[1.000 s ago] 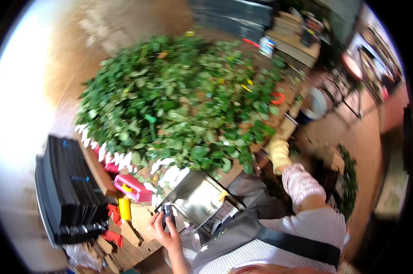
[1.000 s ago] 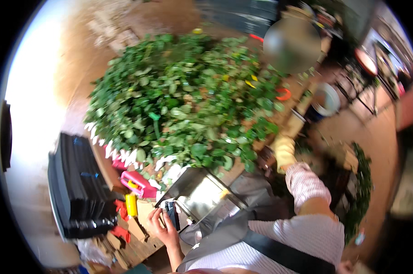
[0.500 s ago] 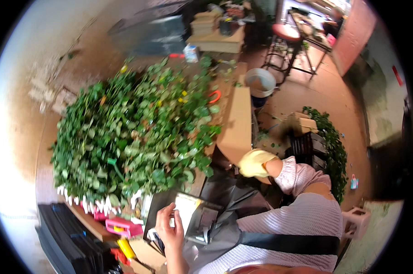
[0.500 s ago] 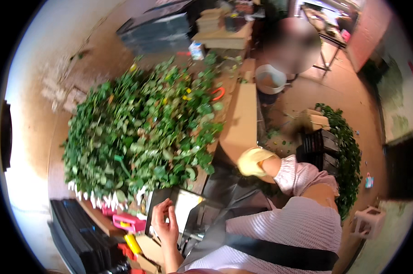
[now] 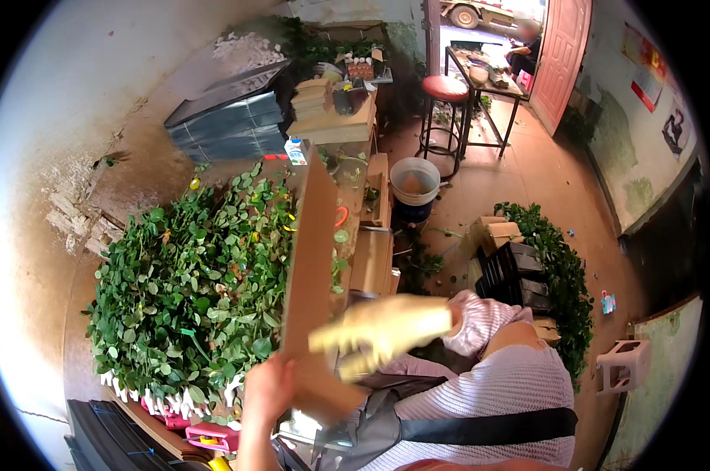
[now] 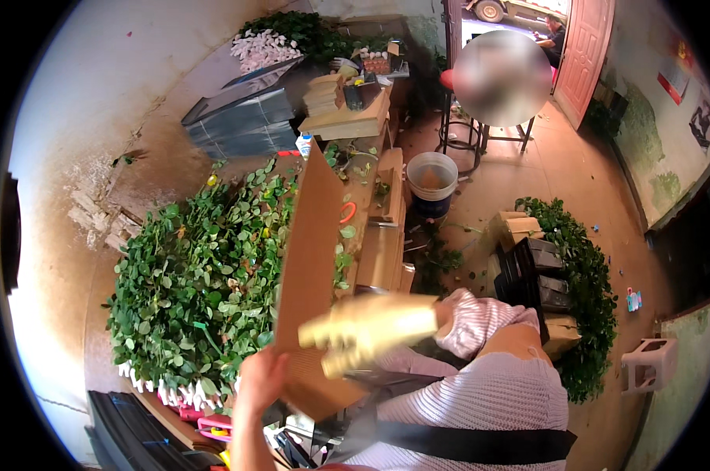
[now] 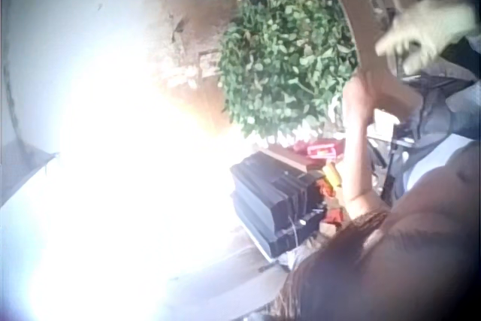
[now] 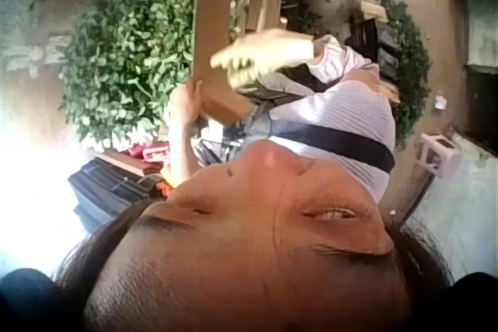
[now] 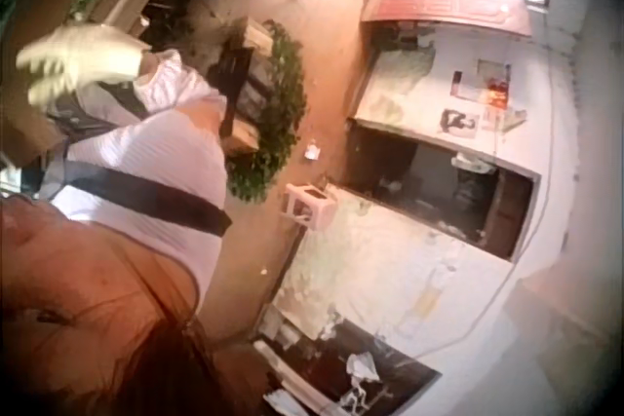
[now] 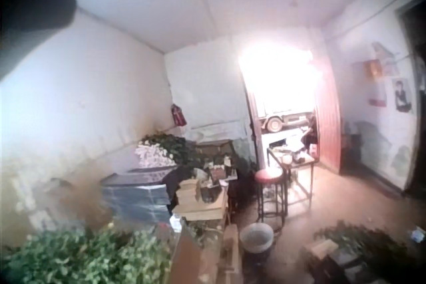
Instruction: The person arranges green leaves and pink flowers into a cardboard box. They place the leaves and flowers into the box, close the lid, and then wrap the box with clear plastic film.
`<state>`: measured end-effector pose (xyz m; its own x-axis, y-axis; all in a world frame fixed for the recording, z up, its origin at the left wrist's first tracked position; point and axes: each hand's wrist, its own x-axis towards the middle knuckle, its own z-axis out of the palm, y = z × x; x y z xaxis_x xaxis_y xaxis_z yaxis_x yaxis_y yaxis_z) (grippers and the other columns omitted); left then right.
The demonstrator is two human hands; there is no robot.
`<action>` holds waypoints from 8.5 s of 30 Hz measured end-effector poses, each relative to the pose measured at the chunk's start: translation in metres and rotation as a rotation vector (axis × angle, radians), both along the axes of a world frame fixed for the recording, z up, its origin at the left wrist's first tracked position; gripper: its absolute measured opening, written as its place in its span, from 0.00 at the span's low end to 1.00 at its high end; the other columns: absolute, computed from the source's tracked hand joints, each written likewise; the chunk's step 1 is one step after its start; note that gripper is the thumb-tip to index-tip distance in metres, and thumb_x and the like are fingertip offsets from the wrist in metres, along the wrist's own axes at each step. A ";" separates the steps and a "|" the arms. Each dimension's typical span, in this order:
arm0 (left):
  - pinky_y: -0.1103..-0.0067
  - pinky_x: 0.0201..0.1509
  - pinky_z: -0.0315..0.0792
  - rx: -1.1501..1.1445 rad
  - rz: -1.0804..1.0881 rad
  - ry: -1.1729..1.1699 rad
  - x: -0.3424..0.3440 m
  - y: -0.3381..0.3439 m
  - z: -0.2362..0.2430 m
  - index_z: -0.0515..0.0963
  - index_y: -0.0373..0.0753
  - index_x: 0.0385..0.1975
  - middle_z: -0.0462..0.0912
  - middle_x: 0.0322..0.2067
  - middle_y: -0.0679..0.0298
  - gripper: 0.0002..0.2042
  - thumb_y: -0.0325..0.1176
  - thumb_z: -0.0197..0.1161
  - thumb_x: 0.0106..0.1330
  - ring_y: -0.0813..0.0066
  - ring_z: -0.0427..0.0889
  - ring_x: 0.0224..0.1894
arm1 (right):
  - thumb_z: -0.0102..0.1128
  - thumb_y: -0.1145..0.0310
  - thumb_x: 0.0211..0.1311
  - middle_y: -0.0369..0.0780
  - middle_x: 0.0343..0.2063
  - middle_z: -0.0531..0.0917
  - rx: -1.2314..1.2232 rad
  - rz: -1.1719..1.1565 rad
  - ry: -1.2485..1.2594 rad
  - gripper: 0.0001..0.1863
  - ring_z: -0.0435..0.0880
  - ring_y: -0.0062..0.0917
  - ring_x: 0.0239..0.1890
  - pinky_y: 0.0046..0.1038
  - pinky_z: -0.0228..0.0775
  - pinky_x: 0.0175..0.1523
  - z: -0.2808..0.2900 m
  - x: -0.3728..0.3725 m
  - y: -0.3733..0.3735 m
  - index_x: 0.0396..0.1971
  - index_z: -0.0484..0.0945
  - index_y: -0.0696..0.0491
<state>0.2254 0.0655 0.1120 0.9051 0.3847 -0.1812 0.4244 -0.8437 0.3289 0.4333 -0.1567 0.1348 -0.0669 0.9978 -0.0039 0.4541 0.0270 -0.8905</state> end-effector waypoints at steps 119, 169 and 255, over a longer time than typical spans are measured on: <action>0.68 0.81 0.52 -0.290 0.572 -0.682 -0.160 -0.036 -0.277 0.64 0.40 0.74 0.66 0.73 0.57 0.32 0.47 0.59 0.74 0.64 0.63 0.75 | 0.56 0.67 0.64 0.39 0.43 0.87 0.764 0.884 -0.911 0.14 0.87 0.35 0.46 0.47 0.76 0.58 -0.211 -0.475 0.277 0.47 0.84 0.48; 0.61 0.61 0.75 -0.152 0.426 -0.142 -0.190 -0.051 -0.180 0.80 0.47 0.55 0.73 0.58 0.52 0.27 0.37 0.79 0.52 0.49 0.74 0.60 | 0.74 0.54 0.57 0.45 0.82 0.46 0.173 0.092 -1.732 0.62 0.43 0.45 0.83 0.51 0.26 0.83 -0.232 -0.010 0.242 0.83 0.37 0.41; 0.57 0.65 0.72 -0.201 0.480 -0.216 -0.208 -0.068 -0.238 0.80 0.48 0.58 0.74 0.61 0.46 0.27 0.41 0.76 0.56 0.42 0.72 0.63 | 0.60 0.66 0.66 0.35 0.44 0.91 0.423 0.299 -1.445 0.13 0.90 0.31 0.49 0.35 0.81 0.48 -0.019 -0.142 0.600 0.47 0.88 0.42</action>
<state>0.0170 -0.0022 -0.1261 0.6618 0.7394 -0.1235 0.6505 -0.4846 0.5848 0.2912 0.4436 0.1154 -0.4475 0.8937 0.0320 0.8293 0.4013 0.3888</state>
